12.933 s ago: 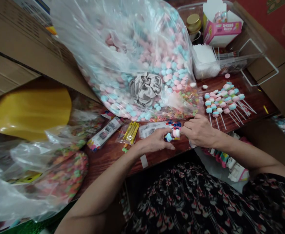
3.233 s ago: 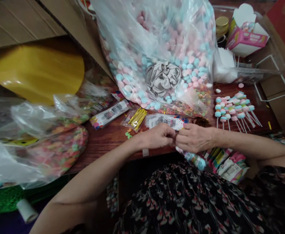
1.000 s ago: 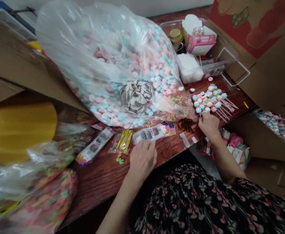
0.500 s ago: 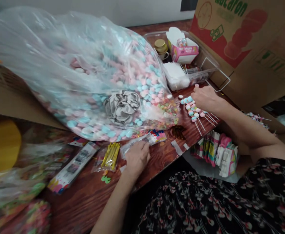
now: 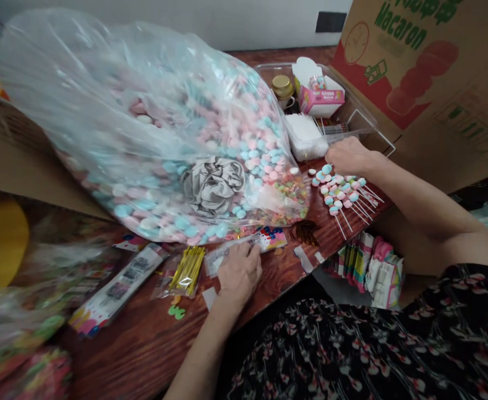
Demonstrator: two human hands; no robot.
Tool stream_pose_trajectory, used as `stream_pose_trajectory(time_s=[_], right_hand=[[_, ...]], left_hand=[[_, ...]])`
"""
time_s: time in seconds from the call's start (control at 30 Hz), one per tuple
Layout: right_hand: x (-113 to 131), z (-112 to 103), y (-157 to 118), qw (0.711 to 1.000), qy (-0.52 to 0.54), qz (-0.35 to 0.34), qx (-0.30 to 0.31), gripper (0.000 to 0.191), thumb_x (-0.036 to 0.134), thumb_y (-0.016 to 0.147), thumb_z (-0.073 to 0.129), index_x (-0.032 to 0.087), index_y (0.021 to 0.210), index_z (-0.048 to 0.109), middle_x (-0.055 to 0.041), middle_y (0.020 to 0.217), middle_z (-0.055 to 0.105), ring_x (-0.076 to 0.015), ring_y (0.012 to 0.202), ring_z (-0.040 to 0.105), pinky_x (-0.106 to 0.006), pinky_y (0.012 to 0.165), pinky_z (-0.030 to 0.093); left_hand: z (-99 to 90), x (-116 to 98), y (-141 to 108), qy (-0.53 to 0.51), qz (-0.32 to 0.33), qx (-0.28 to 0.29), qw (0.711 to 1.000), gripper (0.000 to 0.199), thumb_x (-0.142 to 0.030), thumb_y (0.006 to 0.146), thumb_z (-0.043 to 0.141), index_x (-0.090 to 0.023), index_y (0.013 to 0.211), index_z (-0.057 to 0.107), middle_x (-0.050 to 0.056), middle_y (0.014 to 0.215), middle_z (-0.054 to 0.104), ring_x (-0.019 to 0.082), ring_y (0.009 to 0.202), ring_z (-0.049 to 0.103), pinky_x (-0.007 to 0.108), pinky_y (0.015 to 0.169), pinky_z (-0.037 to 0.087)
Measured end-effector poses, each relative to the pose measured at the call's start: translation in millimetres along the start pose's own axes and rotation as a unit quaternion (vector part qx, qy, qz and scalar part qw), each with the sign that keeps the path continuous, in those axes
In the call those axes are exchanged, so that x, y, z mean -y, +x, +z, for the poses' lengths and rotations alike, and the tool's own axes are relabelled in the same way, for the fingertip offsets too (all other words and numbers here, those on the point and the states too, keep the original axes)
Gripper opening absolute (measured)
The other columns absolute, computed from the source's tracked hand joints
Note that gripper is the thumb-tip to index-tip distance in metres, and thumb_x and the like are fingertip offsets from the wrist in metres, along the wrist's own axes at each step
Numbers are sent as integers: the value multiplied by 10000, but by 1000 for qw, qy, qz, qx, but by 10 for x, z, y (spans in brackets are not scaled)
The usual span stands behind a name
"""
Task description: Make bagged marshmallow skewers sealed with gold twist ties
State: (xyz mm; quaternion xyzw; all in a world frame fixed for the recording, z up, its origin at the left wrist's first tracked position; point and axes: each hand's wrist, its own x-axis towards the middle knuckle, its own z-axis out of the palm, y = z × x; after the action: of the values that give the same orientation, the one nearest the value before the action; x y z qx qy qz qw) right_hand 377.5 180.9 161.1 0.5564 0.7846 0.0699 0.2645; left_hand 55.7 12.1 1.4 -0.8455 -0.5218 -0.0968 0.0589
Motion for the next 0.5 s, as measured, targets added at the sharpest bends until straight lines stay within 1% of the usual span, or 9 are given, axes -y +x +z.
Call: stream_pose_trajectory(time_s=[0.13,0.27,0.4,0.5], right_hand=[[-55,-21,49,1000,12,5,19,334,228,831,550,74,1091,694,-213,1087,670,-325,1068,597,-444,911,430],[-73,-44,14,999,20,-5,31,295,223,818,560,111,1044,713,-177,1065,677,-297,1038,596,-428,896,436],[-20,-4,-6,1000,6,-8,14,290,176,808,533,108,1027,711,-170,1060,681,-291,1015,601,-434,879,442],[44,61,25,1000,13,-22,-1,281,167,811,529,89,1014,706,-187,1046,681,-304,1023,601,-449,884,435]], left_hand=[[36,3,-20,-8,-7,-26,1000,137,-169,852,555,-196,883,686,68,833,641,238,809,557,329,672,404],[79,27,-48,-15,-14,-50,999,114,-159,845,565,-198,812,667,63,827,645,240,829,554,328,691,414],[92,33,-70,-39,-19,-68,997,136,-175,865,558,-200,770,651,62,805,643,232,819,551,326,697,418],[64,12,-76,-50,-20,-62,997,142,-204,881,560,-202,778,658,62,808,643,232,830,550,324,688,411]])
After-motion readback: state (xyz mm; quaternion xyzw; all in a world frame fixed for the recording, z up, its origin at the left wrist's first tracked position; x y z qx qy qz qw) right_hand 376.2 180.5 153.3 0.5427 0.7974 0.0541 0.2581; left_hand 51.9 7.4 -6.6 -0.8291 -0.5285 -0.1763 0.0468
